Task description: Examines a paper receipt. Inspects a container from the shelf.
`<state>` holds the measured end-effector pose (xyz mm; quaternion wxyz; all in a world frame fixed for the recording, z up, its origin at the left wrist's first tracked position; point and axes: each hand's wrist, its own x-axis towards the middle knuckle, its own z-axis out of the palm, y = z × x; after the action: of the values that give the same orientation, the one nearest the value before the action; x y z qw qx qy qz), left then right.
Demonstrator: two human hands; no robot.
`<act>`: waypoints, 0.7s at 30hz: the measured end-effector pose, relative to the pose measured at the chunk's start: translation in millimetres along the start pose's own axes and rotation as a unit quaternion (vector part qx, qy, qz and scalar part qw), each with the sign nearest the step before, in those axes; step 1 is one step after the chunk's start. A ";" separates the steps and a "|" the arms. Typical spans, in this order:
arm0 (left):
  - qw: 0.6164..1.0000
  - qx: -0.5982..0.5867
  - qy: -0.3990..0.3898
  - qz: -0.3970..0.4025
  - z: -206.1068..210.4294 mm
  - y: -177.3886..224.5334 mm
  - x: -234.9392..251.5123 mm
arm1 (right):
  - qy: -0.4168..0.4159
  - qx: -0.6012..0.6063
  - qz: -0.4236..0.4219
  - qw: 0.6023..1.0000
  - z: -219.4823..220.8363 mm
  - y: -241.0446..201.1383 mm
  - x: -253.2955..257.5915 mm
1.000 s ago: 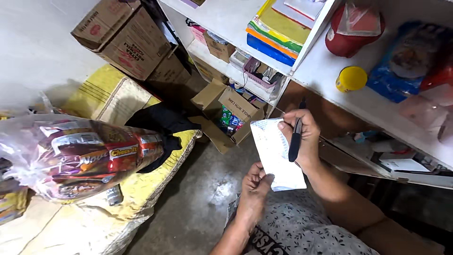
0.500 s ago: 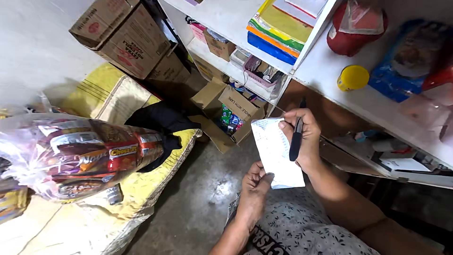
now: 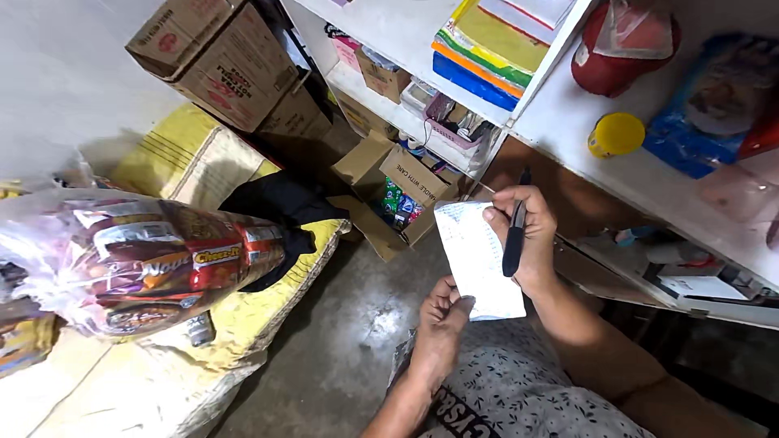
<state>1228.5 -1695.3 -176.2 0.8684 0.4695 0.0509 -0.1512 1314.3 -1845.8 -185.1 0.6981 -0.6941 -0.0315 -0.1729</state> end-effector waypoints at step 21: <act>1.000 -0.005 0.004 -0.007 4.0 -3.3 -4.4 | -0.001 0.000 -0.003 1.000 -2.4 -3.1 -3.7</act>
<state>1223.1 -1699.4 -175.7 0.8692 0.4657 0.0588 -0.1554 1309.5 -1847.4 -183.3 0.6978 -0.6939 -0.0346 -0.1742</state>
